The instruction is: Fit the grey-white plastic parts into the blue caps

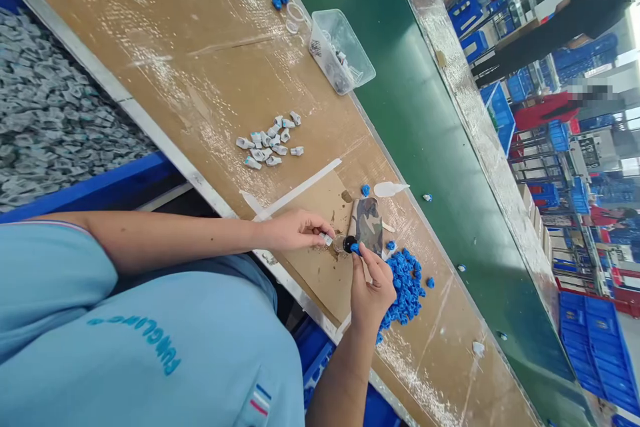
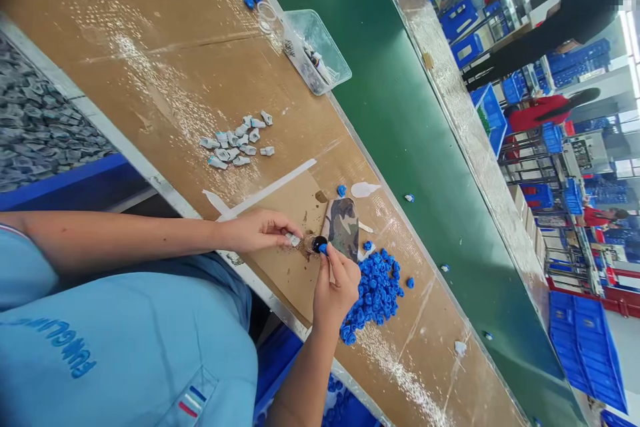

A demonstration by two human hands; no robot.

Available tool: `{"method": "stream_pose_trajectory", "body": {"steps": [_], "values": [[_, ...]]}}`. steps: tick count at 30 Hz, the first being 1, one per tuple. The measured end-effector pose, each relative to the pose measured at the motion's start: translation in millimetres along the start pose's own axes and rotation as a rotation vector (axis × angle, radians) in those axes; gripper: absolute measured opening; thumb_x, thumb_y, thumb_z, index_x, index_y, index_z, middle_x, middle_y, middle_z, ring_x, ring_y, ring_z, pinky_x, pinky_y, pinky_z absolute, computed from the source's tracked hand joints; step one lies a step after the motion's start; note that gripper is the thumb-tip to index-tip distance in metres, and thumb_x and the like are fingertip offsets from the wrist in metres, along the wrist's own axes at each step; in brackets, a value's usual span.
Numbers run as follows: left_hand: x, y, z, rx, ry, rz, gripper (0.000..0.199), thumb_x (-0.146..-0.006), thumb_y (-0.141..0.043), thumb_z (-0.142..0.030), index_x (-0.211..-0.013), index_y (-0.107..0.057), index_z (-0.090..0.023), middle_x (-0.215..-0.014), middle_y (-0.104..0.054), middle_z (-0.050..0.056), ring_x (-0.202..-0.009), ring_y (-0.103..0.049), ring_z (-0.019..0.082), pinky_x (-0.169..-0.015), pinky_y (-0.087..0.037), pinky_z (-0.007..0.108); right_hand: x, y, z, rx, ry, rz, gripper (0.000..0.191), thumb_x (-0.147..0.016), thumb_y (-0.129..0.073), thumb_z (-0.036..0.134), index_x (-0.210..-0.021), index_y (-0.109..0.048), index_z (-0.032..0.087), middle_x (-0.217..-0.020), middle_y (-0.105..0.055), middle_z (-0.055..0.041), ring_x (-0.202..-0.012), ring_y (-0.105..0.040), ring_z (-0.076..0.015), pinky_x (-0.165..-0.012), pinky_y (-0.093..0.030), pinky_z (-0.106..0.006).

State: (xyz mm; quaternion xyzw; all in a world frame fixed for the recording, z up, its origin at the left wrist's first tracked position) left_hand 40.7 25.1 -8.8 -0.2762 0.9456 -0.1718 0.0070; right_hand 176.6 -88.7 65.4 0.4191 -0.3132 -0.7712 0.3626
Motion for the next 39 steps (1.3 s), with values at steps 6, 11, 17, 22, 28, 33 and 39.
{"method": "stream_pose_trajectory", "body": {"steps": [6, 11, 17, 22, 28, 33, 39], "values": [[-1.2, -0.7, 4.8, 0.165, 0.012, -0.043, 0.023, -0.065, -0.068, -0.011, -0.086, -0.061, -0.012, -0.079, -0.063, 0.001, -0.074, -0.059, 0.010, -0.071, -0.048, 0.022, -1.3, 1.8, 2.1, 0.009, 0.037, -0.001, 0.016, -0.083, -0.062, 0.027, -0.095, -0.072, 0.022, -0.088, -0.073, -0.0070, -0.082, -0.066, -0.0183, -0.077, -0.051, -0.035], [-1.0, -3.4, 5.5, 0.192, 0.017, 0.013, 0.019, -0.067, -0.067, -0.009, -0.085, -0.061, -0.012, -0.077, -0.066, 0.001, -0.073, -0.061, 0.009, -0.073, -0.048, 0.021, -0.1, 3.9, 1.6, -0.036, -0.061, -0.008, 0.018, -0.082, -0.063, 0.029, -0.093, -0.073, 0.020, -0.089, -0.073, -0.0081, -0.083, -0.066, -0.0187, -0.078, -0.052, -0.034], [0.5, -3.6, 4.5, 0.168, 0.013, 0.012, 0.019, -0.068, -0.069, -0.013, -0.086, -0.063, -0.012, -0.076, -0.067, 0.001, -0.072, -0.061, 0.009, -0.071, -0.048, 0.021, 8.7, -2.5, 20.8, -0.267, -0.217, 0.043, 0.020, -0.079, -0.064, 0.028, -0.096, -0.071, 0.018, -0.091, -0.073, -0.0081, -0.081, -0.067, -0.0184, -0.076, -0.055, -0.034], [0.8, -3.9, 8.5, 0.124, 0.015, 0.024, 0.021, -0.067, -0.070, -0.014, -0.086, -0.063, -0.012, -0.078, -0.066, 0.001, -0.073, -0.060, 0.010, -0.071, -0.047, 0.022, 9.7, -14.4, 33.3, -0.274, -0.130, 0.117, 0.017, -0.080, -0.064, 0.025, -0.095, -0.071, 0.020, -0.092, -0.073, -0.0069, -0.087, -0.067, -0.0185, -0.079, -0.055, -0.033], [1.9, -4.9, 8.1, 0.130, 0.021, 0.046, 0.023, -0.067, -0.070, -0.013, -0.088, -0.060, -0.013, -0.081, -0.065, 0.001, -0.077, -0.061, 0.010, -0.073, -0.049, 0.023, 7.6, -17.8, 33.7, -0.278, -0.131, 0.196, 0.017, -0.081, -0.062, 0.024, -0.095, -0.072, 0.023, -0.090, -0.073, -0.0053, -0.083, -0.067, -0.0176, -0.077, -0.055, -0.032], [3.5, -6.6, 4.2, 0.192, 0.037, 0.062, 0.025, -0.066, -0.072, -0.014, -0.086, -0.059, -0.012, -0.076, -0.063, -0.001, -0.071, -0.060, 0.009, -0.068, -0.049, 0.021, 4.1, -15.4, 33.3, -0.320, -0.172, 0.234, 0.016, -0.077, -0.066, 0.026, -0.091, -0.074, 0.025, -0.085, -0.075, -0.0040, -0.078, -0.068, -0.0177, -0.071, -0.056, -0.030], [4.2, -9.0, 6.0, 0.304, 0.065, 0.087, 0.030, -0.063, -0.077, -0.019, -0.085, -0.058, -0.011, -0.072, -0.063, -0.001, -0.064, -0.061, 0.008, -0.065, -0.052, 0.023, 14.0, -23.1, 21.6, -0.407, -0.319, 0.201, 0.018, -0.074, -0.068, 0.030, -0.090, -0.074, 0.023, -0.085, -0.075, -0.0047, -0.076, -0.069, -0.0187, -0.071, -0.057, -0.033]]}}
Point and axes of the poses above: each hand's wrist, its own x-axis away from the middle knuckle, its own y-axis out of the back of the hand, z = x × y, the point moved 5 cm from there along -x, towards the middle knuckle
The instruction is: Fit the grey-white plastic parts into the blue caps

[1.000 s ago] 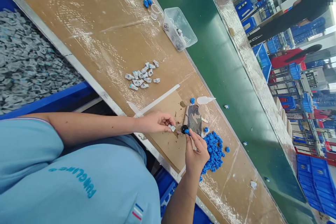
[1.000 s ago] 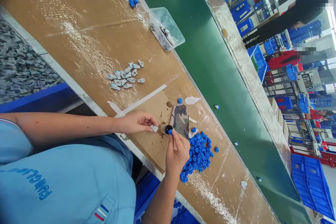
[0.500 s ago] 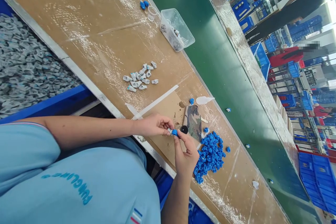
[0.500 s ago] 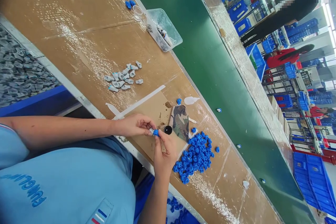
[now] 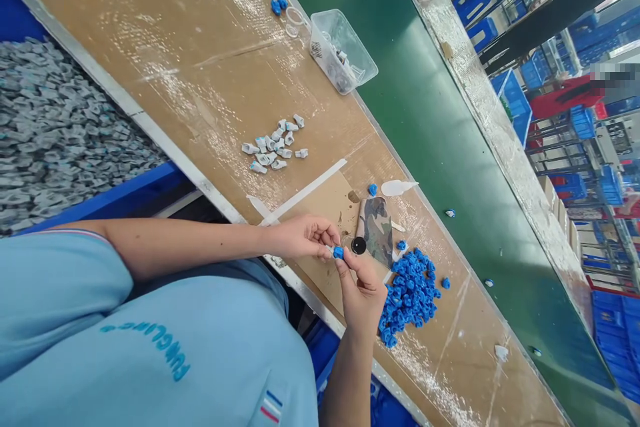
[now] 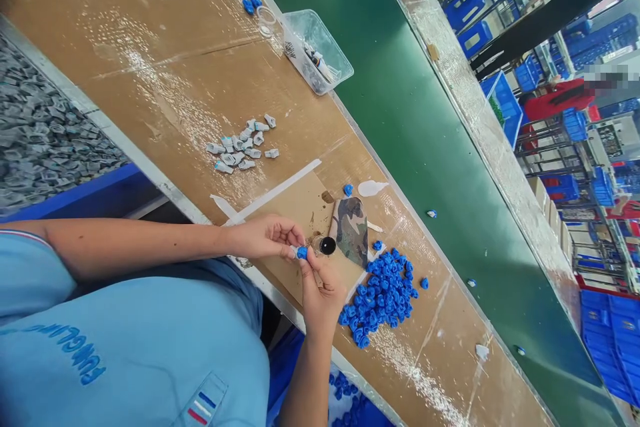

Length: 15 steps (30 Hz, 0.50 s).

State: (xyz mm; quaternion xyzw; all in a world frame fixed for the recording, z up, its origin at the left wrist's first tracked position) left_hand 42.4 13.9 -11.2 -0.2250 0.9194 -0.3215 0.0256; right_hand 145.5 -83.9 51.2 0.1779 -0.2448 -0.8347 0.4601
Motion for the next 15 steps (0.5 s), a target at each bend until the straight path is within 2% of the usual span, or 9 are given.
{"method": "stream_pose_trajectory", "body": {"steps": [8, 15], "values": [[0.2, -0.1, 3.4, 0.002, 0.023, -0.004, 0.033, -0.063, -0.079, -0.023, -0.085, -0.059, -0.012, -0.071, -0.064, -0.001, -0.061, -0.062, 0.008, -0.063, -0.052, 0.023, 11.9, -8.1, -7.3, -0.063, -0.016, -0.062, 0.017, -0.074, -0.069, 0.029, -0.089, -0.074, 0.024, -0.080, -0.074, -0.0035, -0.070, -0.066, -0.0158, -0.065, -0.055, -0.029], [-0.2, 1.7, 2.4, -0.094, 0.160, 0.012, 0.036, -0.066, -0.077, -0.035, -0.085, -0.060, -0.010, -0.065, -0.065, 0.001, -0.058, -0.062, 0.010, -0.061, -0.051, 0.022, 19.2, -13.7, -25.0, -0.155, -0.126, -0.142, 0.025, -0.073, -0.070, 0.034, -0.093, -0.074, 0.018, -0.088, -0.074, -0.0078, -0.078, -0.068, -0.0187, -0.074, -0.056, -0.034]]}}
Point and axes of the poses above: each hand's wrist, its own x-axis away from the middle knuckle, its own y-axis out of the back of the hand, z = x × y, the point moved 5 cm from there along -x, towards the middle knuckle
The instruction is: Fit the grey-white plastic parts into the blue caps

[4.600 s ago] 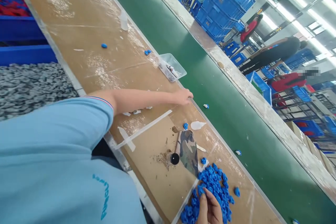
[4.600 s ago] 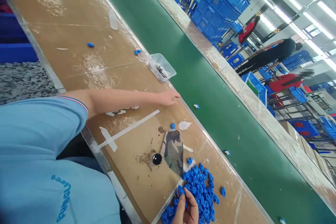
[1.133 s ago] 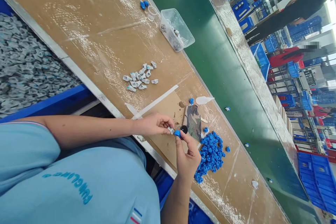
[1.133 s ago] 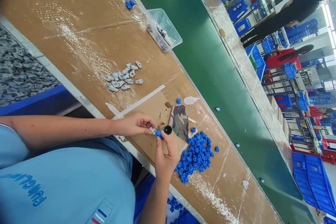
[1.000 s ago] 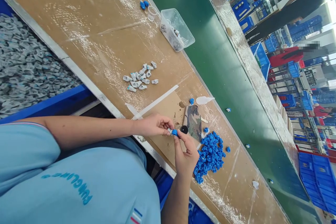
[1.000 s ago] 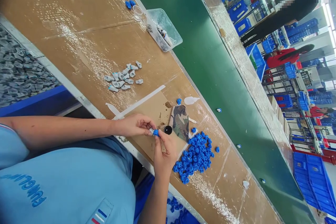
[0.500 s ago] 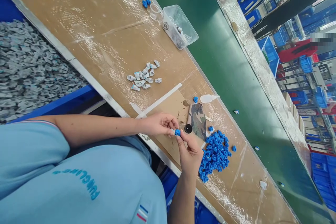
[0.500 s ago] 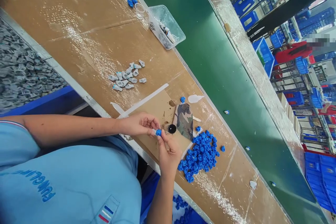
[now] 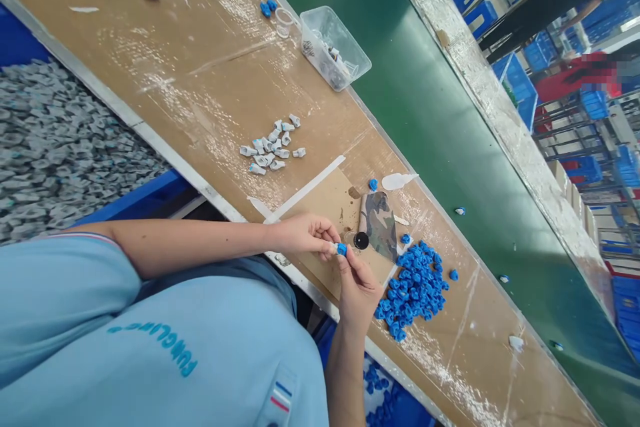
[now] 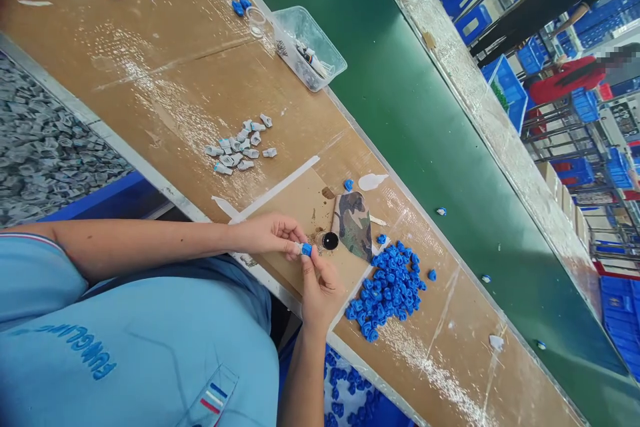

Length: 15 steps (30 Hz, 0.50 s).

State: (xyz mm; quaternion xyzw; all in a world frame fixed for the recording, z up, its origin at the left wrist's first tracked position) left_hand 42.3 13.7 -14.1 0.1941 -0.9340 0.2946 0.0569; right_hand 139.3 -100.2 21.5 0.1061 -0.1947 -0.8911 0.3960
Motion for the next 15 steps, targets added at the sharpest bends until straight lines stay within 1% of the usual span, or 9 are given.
{"method": "stream_pose_trajectory", "body": {"steps": [2, 5, 8, 11, 15], "values": [[1.5, 0.1, -1.6, -0.121, 0.039, 0.021, 0.033, -0.070, -0.073, -0.037, -0.085, -0.062, -0.010, -0.062, -0.064, 0.000, -0.056, -0.061, 0.009, -0.059, -0.050, 0.020, 1.7, 0.9, -5.3, -0.003, -0.031, -0.007, 0.028, -0.073, -0.071, 0.035, -0.093, -0.074, 0.017, -0.090, -0.074, -0.0091, -0.080, -0.068, -0.0198, -0.077, -0.057, -0.036], [4.3, -1.6, -5.9, -0.281, 0.043, 0.061, 0.027, -0.075, -0.068, -0.038, -0.080, -0.063, -0.012, -0.058, -0.061, -0.002, -0.052, -0.057, 0.007, -0.054, -0.047, 0.016, 4.3, 3.3, -9.1, 0.001, -0.057, -0.016, 0.029, -0.071, -0.072, 0.036, -0.092, -0.074, 0.016, -0.089, -0.074, -0.0096, -0.080, -0.069, -0.0209, -0.079, -0.057, -0.038], [6.6, -4.9, -8.1, -0.344, 0.038, 0.106, 0.027, -0.077, -0.065, -0.039, -0.075, -0.061, -0.012, -0.057, -0.059, -0.003, -0.051, -0.056, 0.007, -0.052, -0.045, 0.015, 5.0, 4.2, -6.6, 0.007, -0.031, 0.026, 0.024, -0.072, -0.071, 0.034, -0.089, -0.074, 0.019, -0.088, -0.074, -0.0080, -0.079, -0.069, -0.0207, -0.076, -0.057, -0.037], [7.4, -5.8, -7.8, -0.381, 0.058, 0.112, 0.031, -0.078, -0.062, -0.043, -0.075, -0.060, -0.013, -0.058, -0.058, -0.002, -0.051, -0.055, 0.008, -0.051, -0.045, 0.016, 4.0, 5.3, -1.7, 0.002, 0.007, 0.075, 0.019, -0.073, -0.070, 0.031, -0.090, -0.074, 0.023, -0.088, -0.075, -0.0055, -0.079, -0.069, -0.0195, -0.074, -0.058, -0.036], [7.3, -7.5, -9.2, -0.416, 0.078, 0.154, 0.035, -0.079, -0.059, -0.048, -0.077, -0.060, -0.013, -0.062, -0.059, -0.001, -0.053, -0.055, 0.008, -0.051, -0.044, 0.017, 3.7, 5.9, 2.5, -0.048, 0.030, 0.116, 0.022, -0.073, -0.069, 0.024, -0.094, -0.073, 0.026, -0.087, -0.075, -0.0029, -0.078, -0.068, -0.0172, -0.074, -0.057, -0.034]]}}
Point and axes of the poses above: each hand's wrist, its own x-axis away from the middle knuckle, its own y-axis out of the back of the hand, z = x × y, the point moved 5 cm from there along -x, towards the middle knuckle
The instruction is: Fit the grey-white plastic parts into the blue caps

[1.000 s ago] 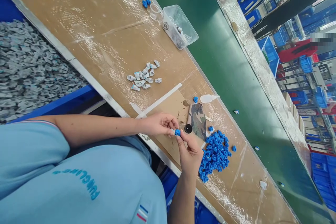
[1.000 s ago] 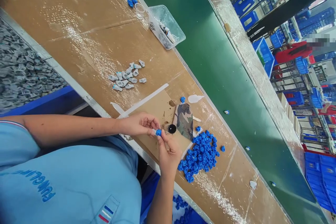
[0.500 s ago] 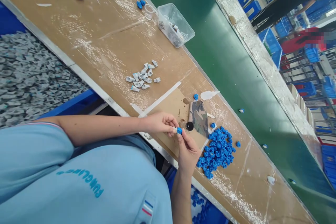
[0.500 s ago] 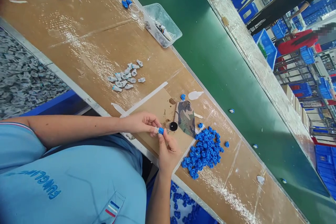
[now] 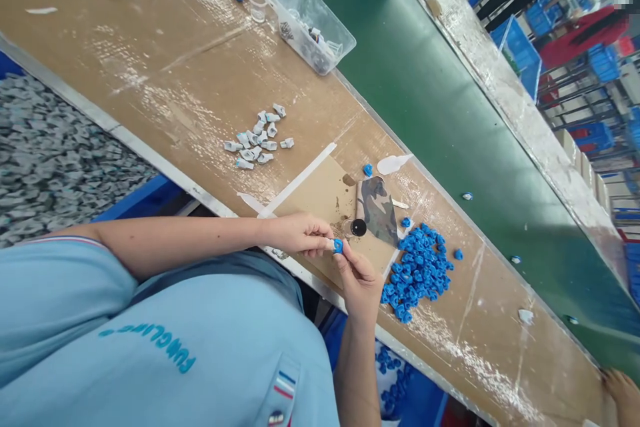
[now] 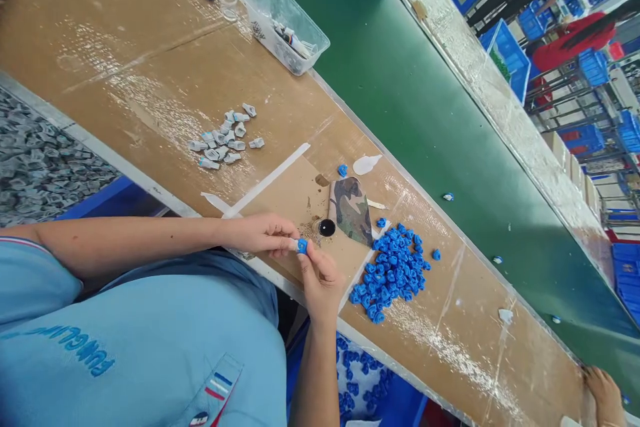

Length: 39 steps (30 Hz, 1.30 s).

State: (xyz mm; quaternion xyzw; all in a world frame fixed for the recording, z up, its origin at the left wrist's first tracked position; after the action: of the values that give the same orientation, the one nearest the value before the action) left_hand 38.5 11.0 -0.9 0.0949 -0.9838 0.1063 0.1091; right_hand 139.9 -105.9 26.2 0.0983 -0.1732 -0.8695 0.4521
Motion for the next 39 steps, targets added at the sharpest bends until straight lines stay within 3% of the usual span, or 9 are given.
{"method": "stream_pose_trajectory", "body": {"steps": [9, 15, 23, 27, 32, 39], "values": [[2.0, -0.2, -4.9, -0.135, -0.071, 0.022, 0.033, -0.083, -0.054, -0.044, -0.074, -0.058, -0.013, -0.060, -0.057, -0.001, -0.054, -0.054, 0.009, -0.052, -0.041, 0.017, 3.0, -3.1, 4.4, 0.030, 0.028, -0.010, 0.022, -0.074, -0.068, 0.021, -0.094, -0.073, 0.029, -0.072, -0.071, 0.0008, -0.065, -0.062, -0.0128, -0.063, -0.053, -0.026], [1.8, -0.7, -1.9, -0.100, -0.009, 0.052, 0.036, -0.083, -0.053, -0.048, -0.077, -0.057, -0.013, -0.061, -0.056, -0.001, -0.053, -0.052, 0.008, -0.048, -0.040, 0.016, 3.2, -3.2, 2.5, 0.020, 0.024, 0.003, 0.021, -0.075, -0.067, 0.022, -0.094, -0.073, 0.028, -0.076, -0.072, -0.0003, -0.070, -0.064, -0.0137, -0.065, -0.053, -0.027], [1.1, 1.1, -1.1, -0.081, 0.011, 0.062, 0.035, -0.082, -0.054, -0.045, -0.086, -0.060, -0.011, -0.063, -0.056, -0.001, -0.055, -0.052, 0.009, -0.053, -0.043, 0.018, 3.3, -2.6, 4.0, 0.034, 0.075, -0.019, 0.020, -0.077, -0.067, 0.021, -0.095, -0.072, 0.026, -0.088, -0.074, -0.0022, -0.081, -0.068, -0.0163, -0.074, -0.056, -0.030], [1.7, 5.0, -4.0, -0.144, -0.212, -0.023, 0.029, -0.082, -0.060, -0.036, -0.096, -0.066, -0.011, -0.078, -0.066, 0.005, -0.070, -0.060, 0.012, -0.066, -0.047, 0.021, 8.5, -1.0, 10.7, 0.143, 0.230, -0.043, 0.017, -0.080, -0.064, 0.018, -0.094, -0.071, 0.025, -0.092, -0.074, -0.0033, -0.087, -0.068, -0.0171, -0.079, -0.056, -0.033], [12.3, 1.3, -14.7, -0.394, -0.550, -0.150, 0.019, -0.087, -0.055, -0.022, -0.094, -0.069, -0.013, -0.087, -0.071, 0.010, -0.084, -0.064, 0.015, -0.079, -0.048, 0.022, 18.5, 2.5, 16.4, 0.262, 0.350, -0.113, 0.014, -0.082, -0.061, 0.016, -0.089, -0.070, 0.024, -0.093, -0.073, -0.0047, -0.087, -0.069, -0.0172, -0.077, -0.057, -0.032], [20.4, -2.8, -20.3, -0.591, -0.663, -0.227, 0.024, -0.092, -0.046, -0.020, -0.097, -0.068, -0.014, -0.088, -0.071, 0.010, -0.086, -0.064, 0.015, -0.080, -0.050, 0.023, 20.0, 1.1, 17.6, 0.300, 0.395, -0.151, 0.013, -0.081, -0.061, 0.013, -0.085, -0.068, 0.023, -0.094, -0.073, -0.0046, -0.087, -0.069, -0.0157, -0.077, -0.057, -0.030]]}}
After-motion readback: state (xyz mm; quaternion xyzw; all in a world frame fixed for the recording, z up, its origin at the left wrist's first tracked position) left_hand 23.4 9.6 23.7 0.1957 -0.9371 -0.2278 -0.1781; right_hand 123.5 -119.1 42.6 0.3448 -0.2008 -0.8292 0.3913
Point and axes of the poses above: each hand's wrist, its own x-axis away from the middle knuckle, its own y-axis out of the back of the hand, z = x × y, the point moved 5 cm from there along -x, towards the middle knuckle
